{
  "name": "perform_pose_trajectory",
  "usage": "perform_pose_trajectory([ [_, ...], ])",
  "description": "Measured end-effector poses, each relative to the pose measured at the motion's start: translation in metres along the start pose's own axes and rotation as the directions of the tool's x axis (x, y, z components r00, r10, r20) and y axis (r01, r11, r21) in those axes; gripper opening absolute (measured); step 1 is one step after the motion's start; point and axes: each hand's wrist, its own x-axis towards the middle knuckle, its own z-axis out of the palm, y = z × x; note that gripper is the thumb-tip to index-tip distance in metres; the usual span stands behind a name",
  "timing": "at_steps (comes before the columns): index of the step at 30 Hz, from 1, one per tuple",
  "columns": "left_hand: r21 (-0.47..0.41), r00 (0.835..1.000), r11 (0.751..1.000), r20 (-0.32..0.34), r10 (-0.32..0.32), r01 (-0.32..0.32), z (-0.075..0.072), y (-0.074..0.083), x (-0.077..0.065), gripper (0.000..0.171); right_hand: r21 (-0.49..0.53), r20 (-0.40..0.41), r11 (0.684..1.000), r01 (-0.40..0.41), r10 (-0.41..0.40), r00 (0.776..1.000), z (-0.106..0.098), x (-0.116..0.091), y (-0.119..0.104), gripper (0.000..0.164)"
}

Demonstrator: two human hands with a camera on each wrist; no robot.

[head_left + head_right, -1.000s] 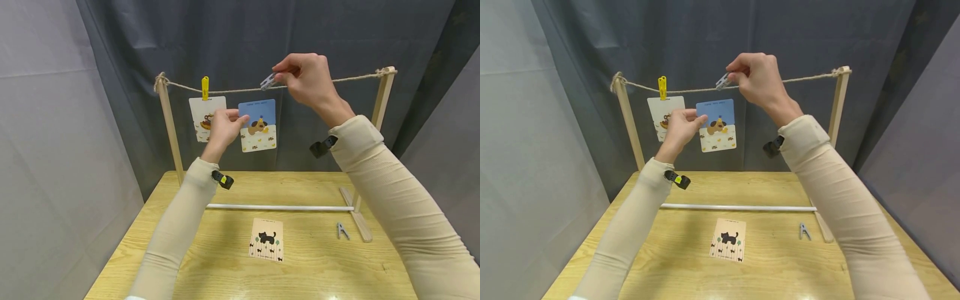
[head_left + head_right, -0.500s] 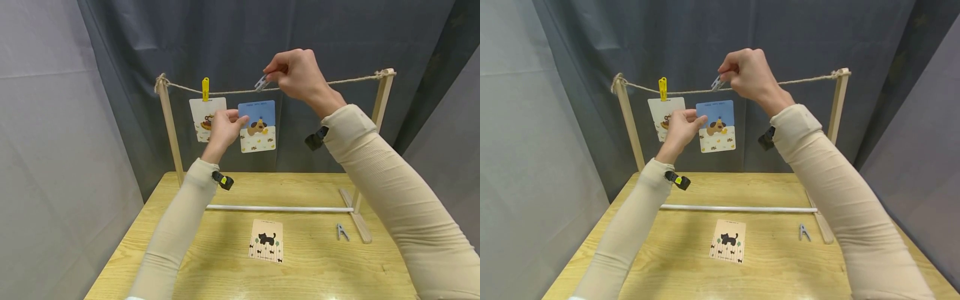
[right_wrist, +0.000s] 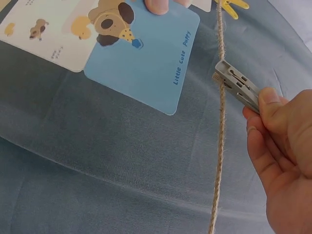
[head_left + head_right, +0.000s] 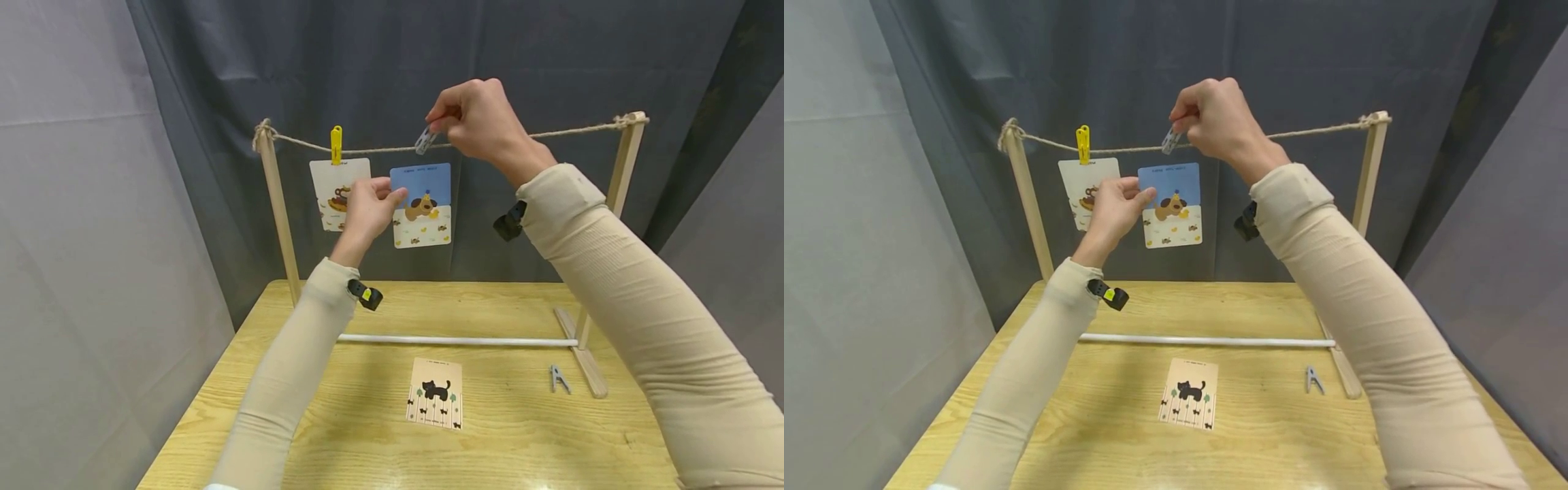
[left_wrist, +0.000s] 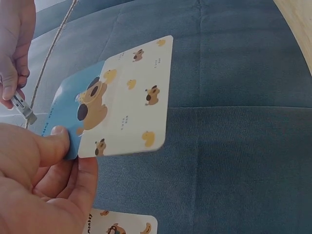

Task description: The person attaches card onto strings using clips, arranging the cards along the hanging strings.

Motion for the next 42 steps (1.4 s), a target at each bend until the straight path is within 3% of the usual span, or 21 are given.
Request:
perform_pose_trajectory([
  [10, -0.027, 1.000, 0.999, 0.000, 0.022, -0.022, 0.0020, 0.0003, 0.0006, 0.051, -0.035, 0.061, 0.999, 0.005, -0.002, 0.998, -0.0013, 0.0014, 0.0043, 0.022],
  [31, -0.063, 0.996, 0.994, -0.019, 0.085, -0.086, 0.0013, -0.0002, 0.0023, 0.046, -0.061, 0.128, 0.998, 0.028, -0.020, 0.992, -0.0038, 0.0065, 0.0037, 0.019],
  [42, -0.101, 0.997, 0.992, -0.016, 0.075, -0.076, 0.0004, 0.0024, 0.0030, 0.038, -0.072, 0.154, 0.997, 0.021, -0.009, 0.988, -0.0041, 0.0064, 0.0038, 0.016],
])
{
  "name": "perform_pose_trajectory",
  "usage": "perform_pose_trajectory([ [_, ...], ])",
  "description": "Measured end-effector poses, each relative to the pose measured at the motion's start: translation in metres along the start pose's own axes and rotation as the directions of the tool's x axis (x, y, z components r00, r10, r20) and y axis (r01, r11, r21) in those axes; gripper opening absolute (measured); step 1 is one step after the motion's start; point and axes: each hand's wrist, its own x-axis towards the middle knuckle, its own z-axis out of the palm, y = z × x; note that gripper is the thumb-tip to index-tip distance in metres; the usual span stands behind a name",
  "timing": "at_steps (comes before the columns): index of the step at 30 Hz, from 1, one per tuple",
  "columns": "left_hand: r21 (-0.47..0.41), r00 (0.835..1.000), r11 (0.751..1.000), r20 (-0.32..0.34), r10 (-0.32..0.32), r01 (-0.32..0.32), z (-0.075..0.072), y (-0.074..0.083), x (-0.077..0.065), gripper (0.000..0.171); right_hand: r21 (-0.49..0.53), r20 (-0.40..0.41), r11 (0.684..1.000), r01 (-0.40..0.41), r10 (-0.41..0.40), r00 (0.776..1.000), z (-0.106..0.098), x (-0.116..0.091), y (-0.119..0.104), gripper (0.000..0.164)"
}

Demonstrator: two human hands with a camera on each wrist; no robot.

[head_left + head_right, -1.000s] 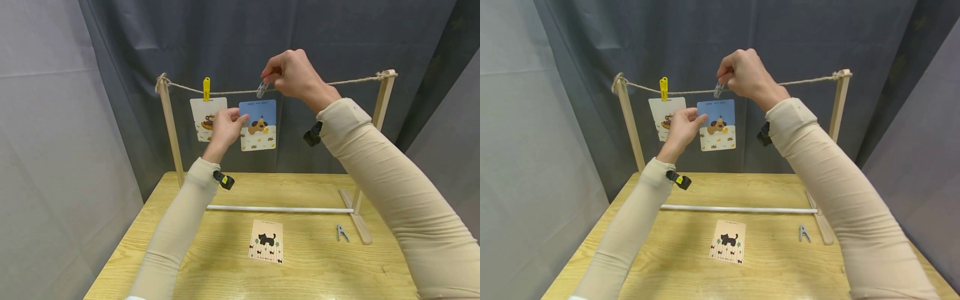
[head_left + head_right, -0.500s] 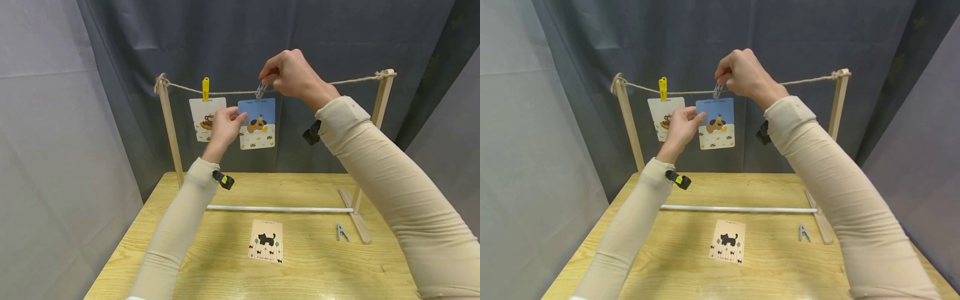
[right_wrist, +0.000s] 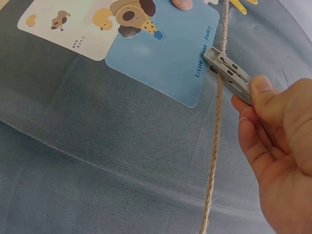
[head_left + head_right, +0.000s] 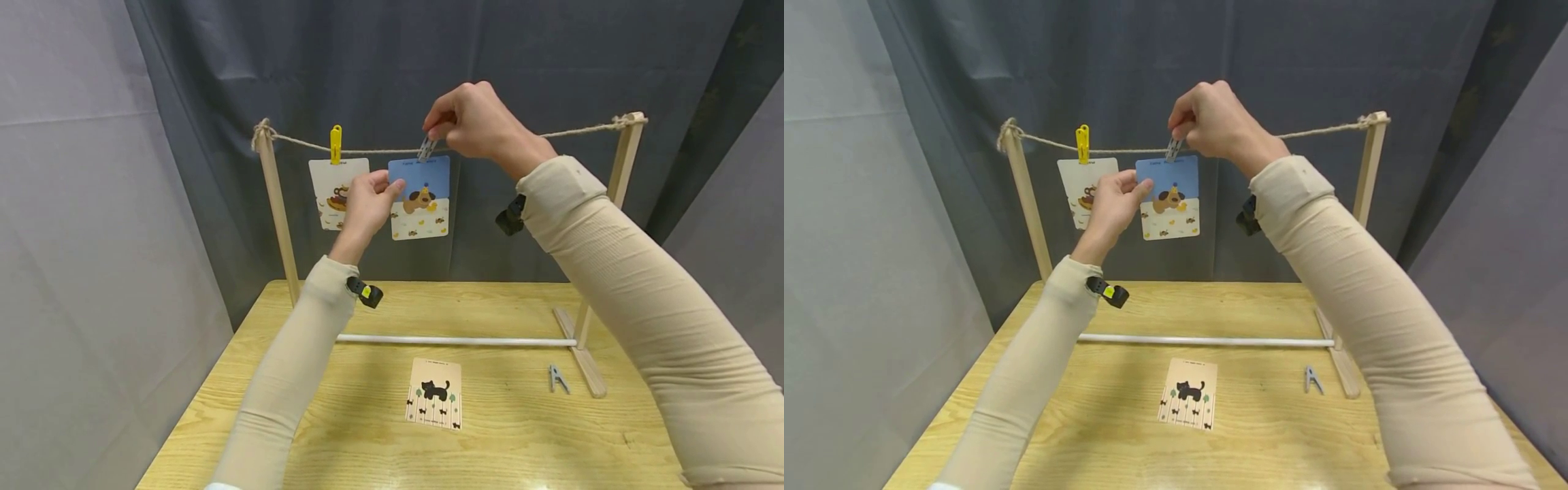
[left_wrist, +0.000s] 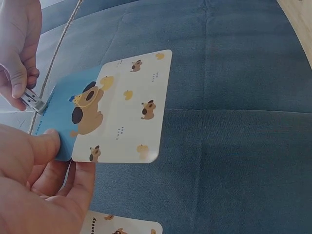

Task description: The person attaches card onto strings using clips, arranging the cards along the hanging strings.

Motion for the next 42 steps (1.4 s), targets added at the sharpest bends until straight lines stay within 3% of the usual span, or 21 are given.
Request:
perform_pose_trajectory([
  [14, 0.000, 1.000, 1.000, 0.001, 0.023, -0.023, -0.0017, -0.0005, 0.0006, 0.031, -0.028, 0.082, 1.000, -0.011, 0.013, 0.997, -0.0009, 0.0030, -0.0001, 0.024],
  [21, 0.007, 1.000, 1.000, -0.001, -0.007, 0.007, -0.0007, -0.0016, 0.0012, 0.027, -0.027, 0.113, 0.999, -0.036, 0.039, 0.993, 0.0002, 0.0012, 0.0020, 0.030],
  [42, 0.002, 1.000, 1.000, 0.001, -0.010, 0.010, -0.0022, -0.0037, -0.0005, 0.019, 0.047, 0.087, 0.996, -0.071, 0.066, 0.994, 0.0066, 0.0010, 0.0035, 0.036],
])
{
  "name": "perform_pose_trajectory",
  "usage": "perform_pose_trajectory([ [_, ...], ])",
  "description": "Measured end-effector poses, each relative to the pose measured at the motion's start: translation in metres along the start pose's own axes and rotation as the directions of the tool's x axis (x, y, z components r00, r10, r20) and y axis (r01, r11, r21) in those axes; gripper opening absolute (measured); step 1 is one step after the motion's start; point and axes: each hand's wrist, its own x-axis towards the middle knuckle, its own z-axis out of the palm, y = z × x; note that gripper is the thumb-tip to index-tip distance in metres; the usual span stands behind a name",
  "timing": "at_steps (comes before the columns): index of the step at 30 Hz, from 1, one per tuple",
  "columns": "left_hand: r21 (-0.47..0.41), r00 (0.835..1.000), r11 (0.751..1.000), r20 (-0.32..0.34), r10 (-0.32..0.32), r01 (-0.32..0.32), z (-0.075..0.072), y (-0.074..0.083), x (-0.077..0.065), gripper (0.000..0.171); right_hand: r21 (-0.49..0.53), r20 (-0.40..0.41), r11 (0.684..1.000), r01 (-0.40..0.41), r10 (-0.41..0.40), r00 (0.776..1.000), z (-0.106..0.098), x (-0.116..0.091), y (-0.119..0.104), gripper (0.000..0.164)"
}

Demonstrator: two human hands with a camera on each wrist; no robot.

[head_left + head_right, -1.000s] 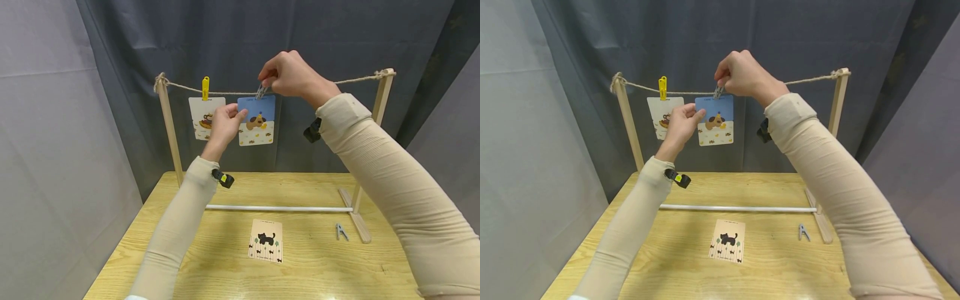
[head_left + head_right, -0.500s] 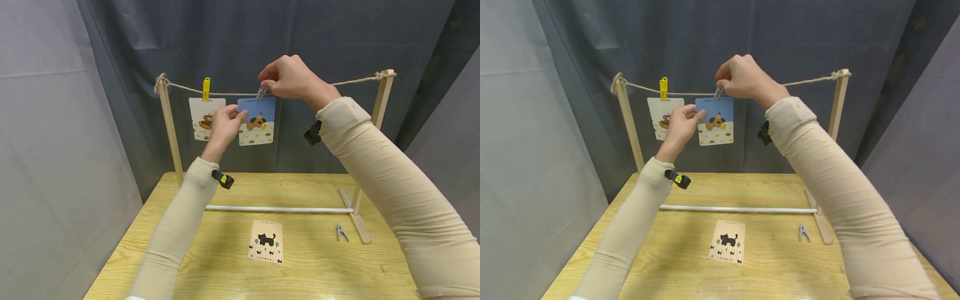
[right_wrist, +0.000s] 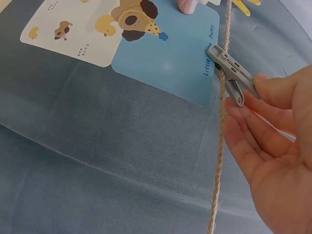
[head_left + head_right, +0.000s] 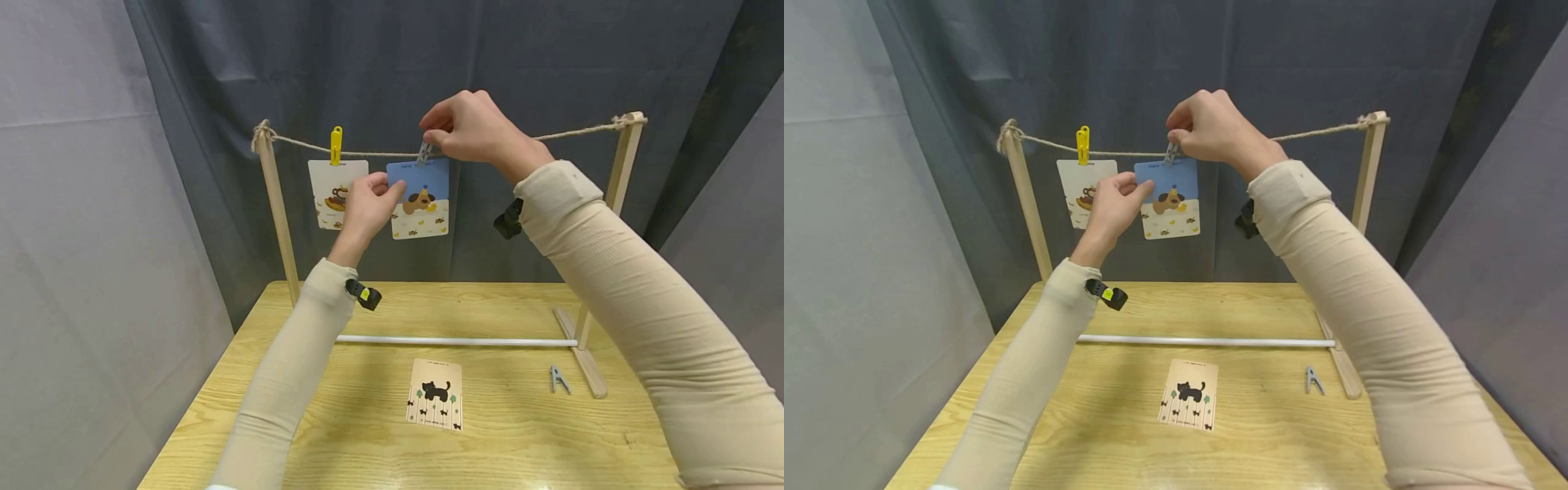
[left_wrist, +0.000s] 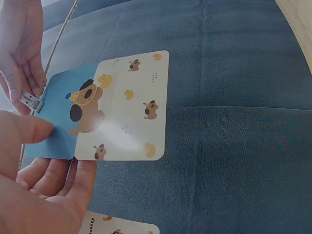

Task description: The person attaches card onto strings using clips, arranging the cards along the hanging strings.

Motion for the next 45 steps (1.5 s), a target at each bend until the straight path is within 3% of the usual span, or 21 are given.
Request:
perform_pose_trajectory([
  [10, 0.004, 0.999, 0.999, 0.008, -0.051, 0.051, -0.002, 0.000, -0.001, 0.030, 0.019, -0.005, 1.000, 0.004, -0.003, 1.000, 0.001, -0.002, 0.000, 0.036],
  [20, -0.053, 0.998, 0.997, 0.041, -0.045, 0.047, -0.002, -0.006, -0.005, 0.031, 0.037, -0.012, 0.999, -0.008, 0.008, 1.000, 0.002, -0.004, 0.000, 0.035],
  [27, 0.004, 0.997, 0.999, 0.055, -0.052, 0.052, -0.004, -0.012, -0.011, 0.034, 0.044, -0.057, 0.999, 0.008, -0.005, 0.998, 0.002, -0.008, -0.003, 0.038],
  [35, 0.042, 0.993, 0.998, 0.105, -0.056, 0.051, -0.005, -0.021, -0.020, 0.031, 0.041, -0.203, 0.998, 0.047, -0.038, 0.978, 0.005, -0.018, -0.004, 0.035],
  [45, 0.099, 0.989, 0.995, 0.138, -0.045, 0.031, -0.003, -0.035, -0.034, 0.027, 0.101, -0.382, 0.992, 0.076, -0.032, 0.924, 0.012, -0.039, -0.004, 0.028],
])
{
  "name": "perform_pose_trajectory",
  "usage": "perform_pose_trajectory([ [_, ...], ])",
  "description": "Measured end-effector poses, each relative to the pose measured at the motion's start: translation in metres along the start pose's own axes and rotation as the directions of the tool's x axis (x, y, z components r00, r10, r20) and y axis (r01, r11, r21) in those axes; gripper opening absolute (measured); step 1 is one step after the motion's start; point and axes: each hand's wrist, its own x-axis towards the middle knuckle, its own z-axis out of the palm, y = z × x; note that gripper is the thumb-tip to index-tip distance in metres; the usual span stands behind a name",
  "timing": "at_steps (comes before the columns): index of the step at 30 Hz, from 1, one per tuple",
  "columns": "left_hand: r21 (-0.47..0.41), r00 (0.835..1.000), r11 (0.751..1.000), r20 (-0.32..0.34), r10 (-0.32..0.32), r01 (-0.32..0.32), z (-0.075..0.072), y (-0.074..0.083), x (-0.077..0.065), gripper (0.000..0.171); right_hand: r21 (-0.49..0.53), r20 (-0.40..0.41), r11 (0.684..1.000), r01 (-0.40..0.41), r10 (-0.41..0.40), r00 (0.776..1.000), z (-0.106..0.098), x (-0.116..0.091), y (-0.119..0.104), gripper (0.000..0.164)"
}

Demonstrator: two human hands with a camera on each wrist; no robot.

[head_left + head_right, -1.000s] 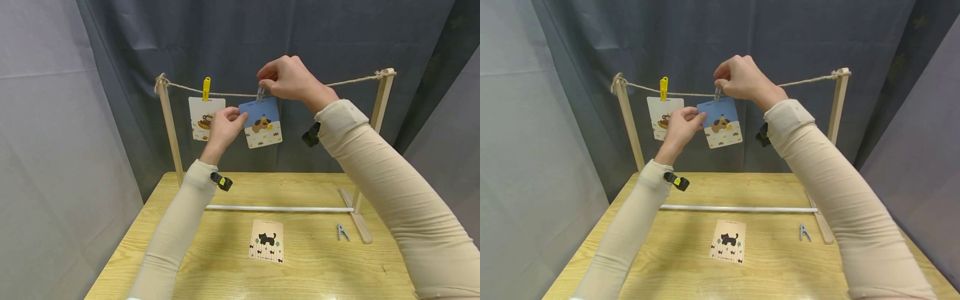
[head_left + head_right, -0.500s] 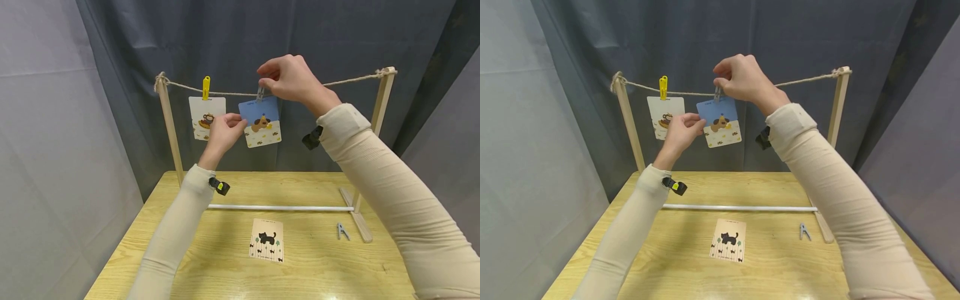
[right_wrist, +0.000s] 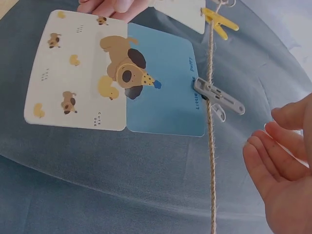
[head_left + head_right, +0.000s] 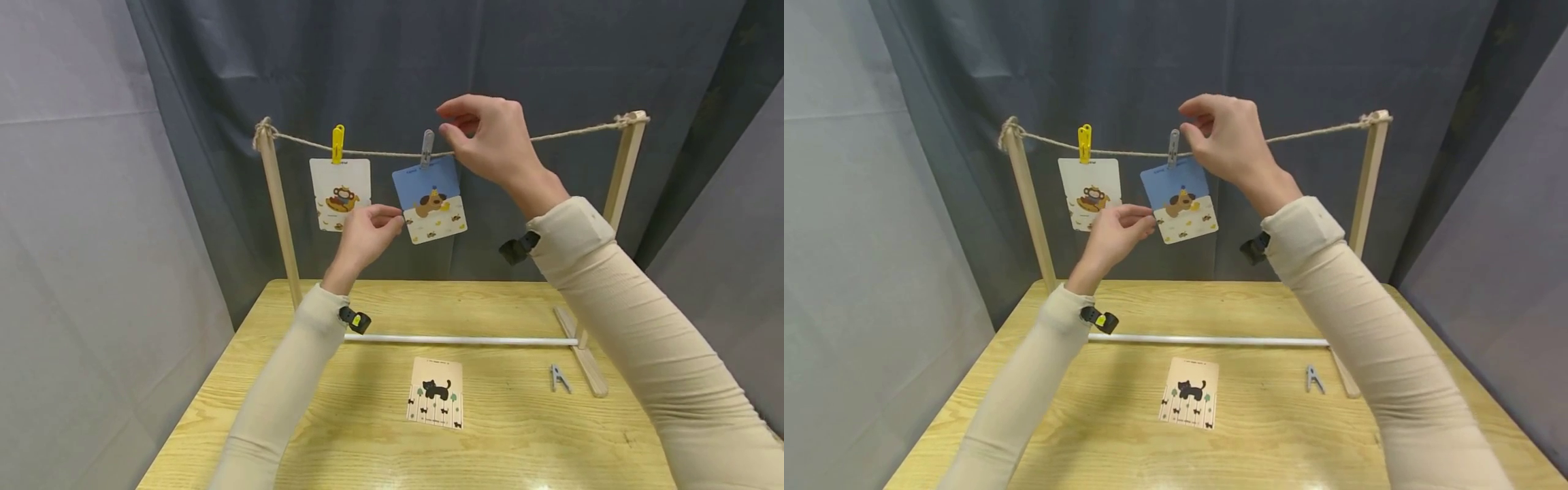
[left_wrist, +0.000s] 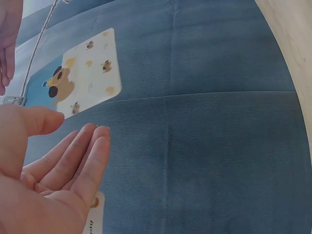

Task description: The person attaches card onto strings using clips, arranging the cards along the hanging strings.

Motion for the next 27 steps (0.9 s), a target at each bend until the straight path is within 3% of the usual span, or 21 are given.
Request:
perform_pose_trajectory([
  [9, 0.025, 1.000, 1.000, 0.008, 0.008, -0.008, 0.002, -0.013, -0.010, 0.028, 0.057, -0.055, 0.998, 0.006, -0.003, 0.998, -0.001, -0.023, -0.002, 0.028],
  [17, 0.034, 0.998, 0.998, 0.009, -0.057, 0.057, 0.005, -0.023, -0.022, 0.023, 0.070, -0.072, 0.998, 0.005, 0.000, 0.997, 0.003, -0.050, 0.002, 0.027],
  [27, 0.033, 0.995, 0.996, 0.044, -0.088, 0.086, 0.014, -0.041, -0.037, 0.019, 0.069, -0.046, 0.997, -0.035, 0.039, 0.998, 0.015, -0.093, 0.015, 0.028],
])
